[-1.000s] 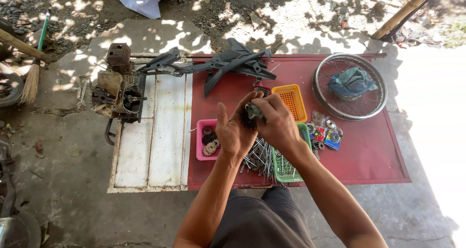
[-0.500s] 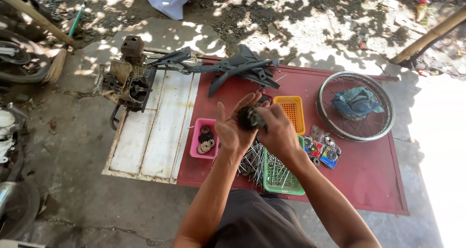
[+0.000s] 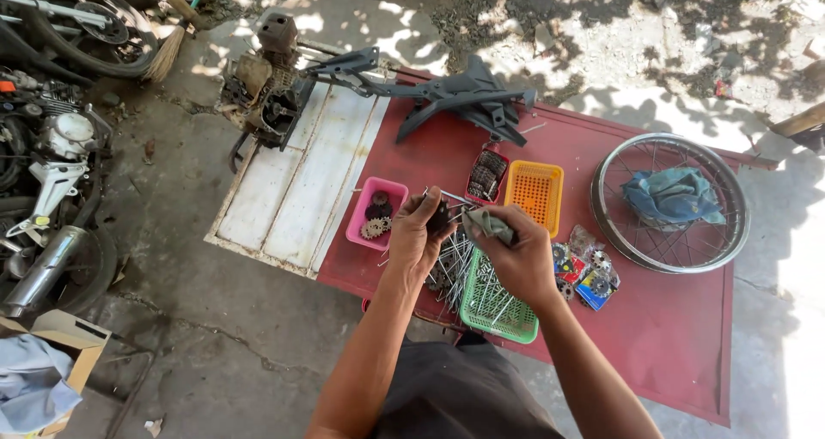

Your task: The person cleans several small mechanical parts, including gears and a sprocket, using a cloth. They wipe each part individually and place them into a pink container on the table.

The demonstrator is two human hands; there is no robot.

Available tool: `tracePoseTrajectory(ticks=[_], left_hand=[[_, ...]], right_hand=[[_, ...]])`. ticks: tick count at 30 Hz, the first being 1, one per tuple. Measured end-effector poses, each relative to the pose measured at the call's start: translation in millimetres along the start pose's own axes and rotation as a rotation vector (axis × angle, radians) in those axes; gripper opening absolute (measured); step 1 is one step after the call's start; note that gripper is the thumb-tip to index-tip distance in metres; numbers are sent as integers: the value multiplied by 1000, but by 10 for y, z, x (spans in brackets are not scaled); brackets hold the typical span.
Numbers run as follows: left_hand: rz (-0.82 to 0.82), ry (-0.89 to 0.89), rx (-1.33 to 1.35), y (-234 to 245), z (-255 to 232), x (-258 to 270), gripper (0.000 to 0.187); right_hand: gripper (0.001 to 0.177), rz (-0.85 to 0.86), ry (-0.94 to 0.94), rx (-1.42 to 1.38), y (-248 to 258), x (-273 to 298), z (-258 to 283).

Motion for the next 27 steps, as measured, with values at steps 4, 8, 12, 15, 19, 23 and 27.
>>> tracePoseTrajectory(ticks=[4, 8, 12, 15, 19, 23, 27], left_hand=[[79, 16, 84, -224, -215, 236, 22], [427, 113, 167, -420, -452, 380, 41], [464, 154, 235, -379, -641, 339, 79], [517, 81, 120, -361, -986, 338, 84], [471, 206, 382, -261, -1131, 170, 86], [599, 168, 267, -297, -1324, 109, 94], [564, 233, 281, -401, -1334, 120, 94]], right_hand=[[23, -20, 17, 24, -149, 13, 117], [28, -52, 139, 199, -372, -193, 262], [36, 43, 276, 421, -922, -310, 382], [40, 219, 302, 373, -1371, -236, 475], [40, 14, 169, 544, -1428, -425, 511], [42, 112, 132, 545, -1610, -425, 448], [43, 27, 144, 665, -1476, -497, 423]])
Point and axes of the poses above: each hand's wrist, its own x-axis away from the middle knuckle, its own y-axis out of the back of the hand, z = x × y, the point moved 5 cm from there along -x, towards the middle knuckle, and after that the axes turned 3 degrees about x, right-handed, at the moved point
